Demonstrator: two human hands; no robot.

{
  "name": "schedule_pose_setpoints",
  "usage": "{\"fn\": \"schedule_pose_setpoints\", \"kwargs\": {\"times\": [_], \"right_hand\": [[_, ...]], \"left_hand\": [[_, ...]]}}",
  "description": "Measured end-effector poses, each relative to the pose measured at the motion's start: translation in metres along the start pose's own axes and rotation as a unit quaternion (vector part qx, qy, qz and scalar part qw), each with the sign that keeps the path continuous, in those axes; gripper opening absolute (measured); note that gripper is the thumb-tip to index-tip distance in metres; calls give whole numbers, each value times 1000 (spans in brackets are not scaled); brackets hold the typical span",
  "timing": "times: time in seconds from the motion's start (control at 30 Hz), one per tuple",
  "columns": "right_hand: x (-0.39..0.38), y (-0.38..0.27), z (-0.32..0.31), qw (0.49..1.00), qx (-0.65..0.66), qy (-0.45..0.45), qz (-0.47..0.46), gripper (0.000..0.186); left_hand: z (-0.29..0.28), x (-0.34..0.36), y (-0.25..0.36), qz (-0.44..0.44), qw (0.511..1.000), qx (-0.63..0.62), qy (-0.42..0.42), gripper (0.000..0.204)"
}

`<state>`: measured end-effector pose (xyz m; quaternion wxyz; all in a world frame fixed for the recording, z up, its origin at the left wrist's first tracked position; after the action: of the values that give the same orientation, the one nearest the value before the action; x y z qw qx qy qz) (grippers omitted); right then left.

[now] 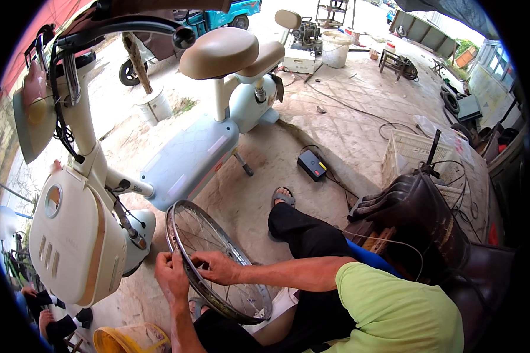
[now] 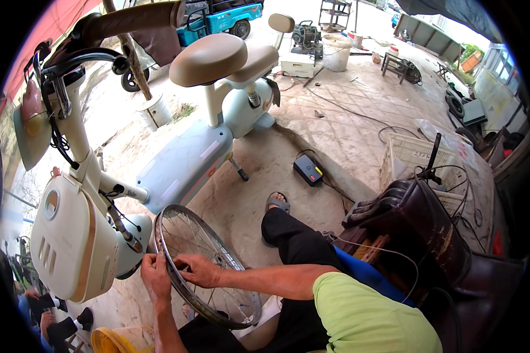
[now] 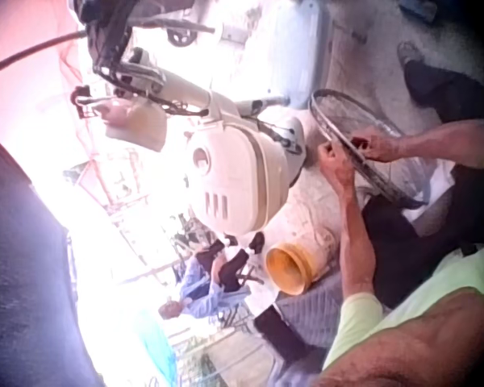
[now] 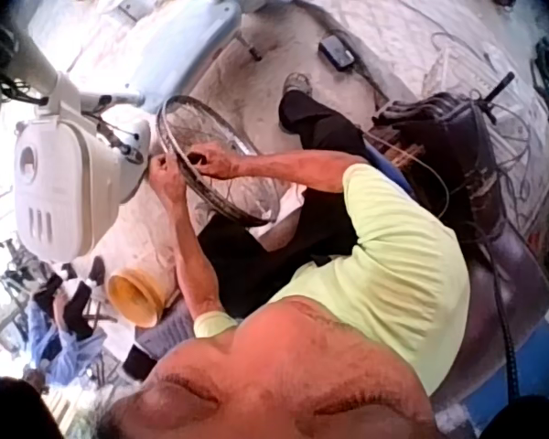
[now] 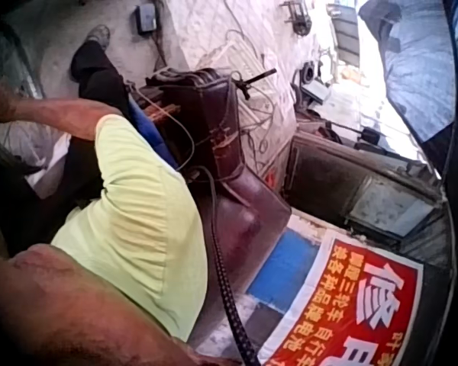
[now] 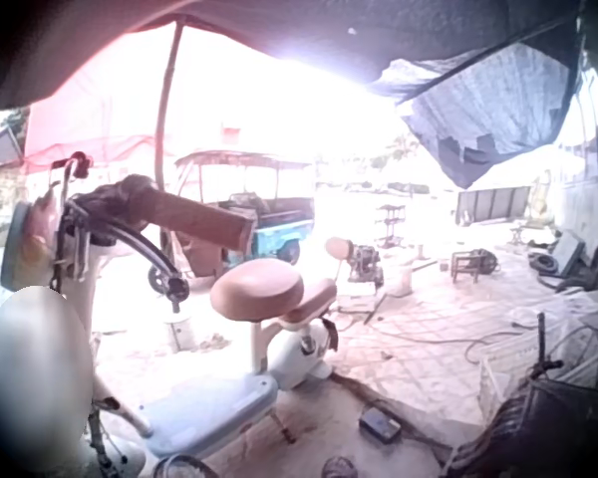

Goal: The person holds a scooter wheel on their lap and repeatedly adjusts the rim and spokes by hand. They rotate the wheel and make small manual adjustments to the rim area throughout the clip.

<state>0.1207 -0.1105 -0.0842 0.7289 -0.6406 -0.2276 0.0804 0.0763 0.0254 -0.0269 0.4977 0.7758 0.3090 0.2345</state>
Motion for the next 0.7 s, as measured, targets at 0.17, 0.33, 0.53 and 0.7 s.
{"fn": "schedule_pose_setpoints", "kwargs": {"times": [0.17, 0.33, 0.53, 0.7], "right_hand": [[3, 16, -1, 1000, -16, 8, -10, 21], [0, 2, 1, 998, -27, -11, 57, 17], [-2, 20, 8, 993, 43, 16, 106, 20], [0, 5, 3, 998, -11, -9, 60, 16]], "left_hand": [[-1, 5, -6, 54, 998, 36, 9, 26], [-1, 7, -9, 13, 999, 16, 26, 29], [-5, 2, -1, -17, 999, 29, 13, 30], [-5, 2, -3, -23, 999, 39, 4, 32]]}}
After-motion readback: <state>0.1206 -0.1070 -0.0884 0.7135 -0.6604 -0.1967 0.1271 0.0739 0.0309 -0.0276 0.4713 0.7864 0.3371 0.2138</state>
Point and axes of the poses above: each hand's wrist, its own x-axis towards the middle knuckle, its own z-axis out of the palm, y = z × x, the point moved 3 cm from there along x, towards the middle knuckle, and after that the axes turned 14 degrees about y, right-handed, at the moved point
